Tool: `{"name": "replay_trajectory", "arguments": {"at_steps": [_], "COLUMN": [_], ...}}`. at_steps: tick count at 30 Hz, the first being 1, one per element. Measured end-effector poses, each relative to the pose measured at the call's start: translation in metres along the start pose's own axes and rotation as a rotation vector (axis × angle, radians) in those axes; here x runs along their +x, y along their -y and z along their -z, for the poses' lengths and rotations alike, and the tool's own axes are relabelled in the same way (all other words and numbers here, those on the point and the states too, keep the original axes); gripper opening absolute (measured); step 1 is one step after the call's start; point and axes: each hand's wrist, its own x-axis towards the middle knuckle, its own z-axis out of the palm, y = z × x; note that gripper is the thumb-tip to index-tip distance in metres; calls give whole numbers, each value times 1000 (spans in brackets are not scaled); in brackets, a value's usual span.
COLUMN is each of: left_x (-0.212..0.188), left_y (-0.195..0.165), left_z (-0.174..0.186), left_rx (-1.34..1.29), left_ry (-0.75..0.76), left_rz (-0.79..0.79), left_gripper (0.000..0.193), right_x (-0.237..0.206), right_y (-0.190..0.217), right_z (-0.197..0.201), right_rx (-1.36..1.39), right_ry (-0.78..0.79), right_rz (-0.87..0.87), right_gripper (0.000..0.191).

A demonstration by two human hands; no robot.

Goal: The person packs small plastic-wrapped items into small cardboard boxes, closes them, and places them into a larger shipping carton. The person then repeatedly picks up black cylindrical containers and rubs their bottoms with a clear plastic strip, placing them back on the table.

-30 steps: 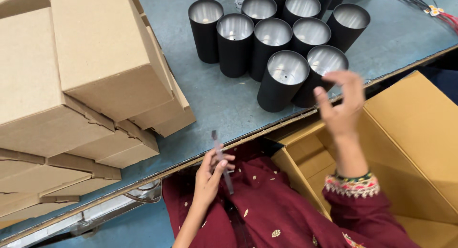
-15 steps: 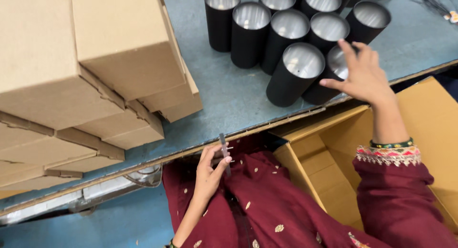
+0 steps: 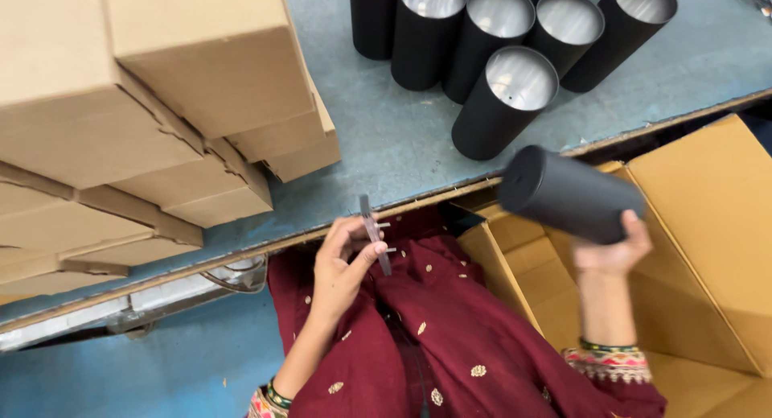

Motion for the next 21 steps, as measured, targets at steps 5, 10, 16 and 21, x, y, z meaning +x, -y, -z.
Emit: {"name": "replay_trajectory", "arguments": {"at_steps": [5,10,16,21], "left_x": [6,4,-1,3], "left_y": [-32,-54,-62,-57], "left_z": [-25,-21,-8,-3], "left_rx": [24,228,383,435], "left_ry": [-11,-65,-80,5], "left_rz": [-151,-325,-361,-383], "left_gripper": [38,40,40,40], "right_x": [-27,-24,-25,-30], "right_y": [-55,-90,-107,-104], "right_z": [-48,-95,-103,-97], "right_rx": [154,164,123,116], "right_ry": [52,270,294,247], "right_rz": [-302,-399,-415,-411], "right_gripper": [71,72,72,74]}}
